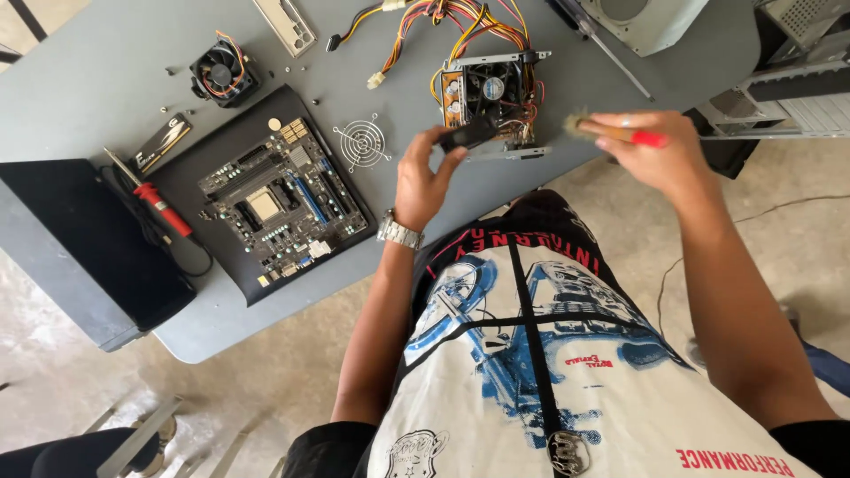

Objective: Disassembling and cleaning a computer power supply unit using a screwdriver and a brush

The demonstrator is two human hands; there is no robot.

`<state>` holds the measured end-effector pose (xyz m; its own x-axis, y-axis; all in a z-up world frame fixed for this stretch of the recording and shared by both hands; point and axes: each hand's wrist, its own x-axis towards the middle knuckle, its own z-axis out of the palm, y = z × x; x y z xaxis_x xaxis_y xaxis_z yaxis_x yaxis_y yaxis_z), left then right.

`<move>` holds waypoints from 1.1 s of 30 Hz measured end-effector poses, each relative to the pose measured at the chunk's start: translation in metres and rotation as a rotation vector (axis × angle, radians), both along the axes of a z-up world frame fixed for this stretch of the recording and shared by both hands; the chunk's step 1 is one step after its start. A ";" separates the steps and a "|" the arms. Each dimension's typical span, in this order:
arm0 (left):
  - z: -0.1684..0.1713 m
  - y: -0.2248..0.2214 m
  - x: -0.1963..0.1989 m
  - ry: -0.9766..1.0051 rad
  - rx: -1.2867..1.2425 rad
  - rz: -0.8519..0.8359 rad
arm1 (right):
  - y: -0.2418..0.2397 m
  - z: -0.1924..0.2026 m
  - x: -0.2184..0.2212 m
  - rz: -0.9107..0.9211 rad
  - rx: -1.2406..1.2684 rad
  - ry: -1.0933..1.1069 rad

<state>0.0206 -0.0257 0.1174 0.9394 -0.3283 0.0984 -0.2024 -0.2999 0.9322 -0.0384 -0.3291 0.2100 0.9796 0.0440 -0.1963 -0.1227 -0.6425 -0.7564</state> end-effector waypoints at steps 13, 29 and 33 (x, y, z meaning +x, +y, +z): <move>-0.053 -0.051 0.022 0.563 -0.063 0.273 | 0.060 -0.050 0.002 -0.619 0.678 -0.014; -0.080 -0.064 0.005 0.786 -0.353 0.465 | 0.032 -0.028 -0.031 -0.532 0.685 0.144; -0.044 -0.085 -0.007 1.040 -0.668 0.473 | 0.056 -0.008 -0.036 -0.984 0.738 -0.039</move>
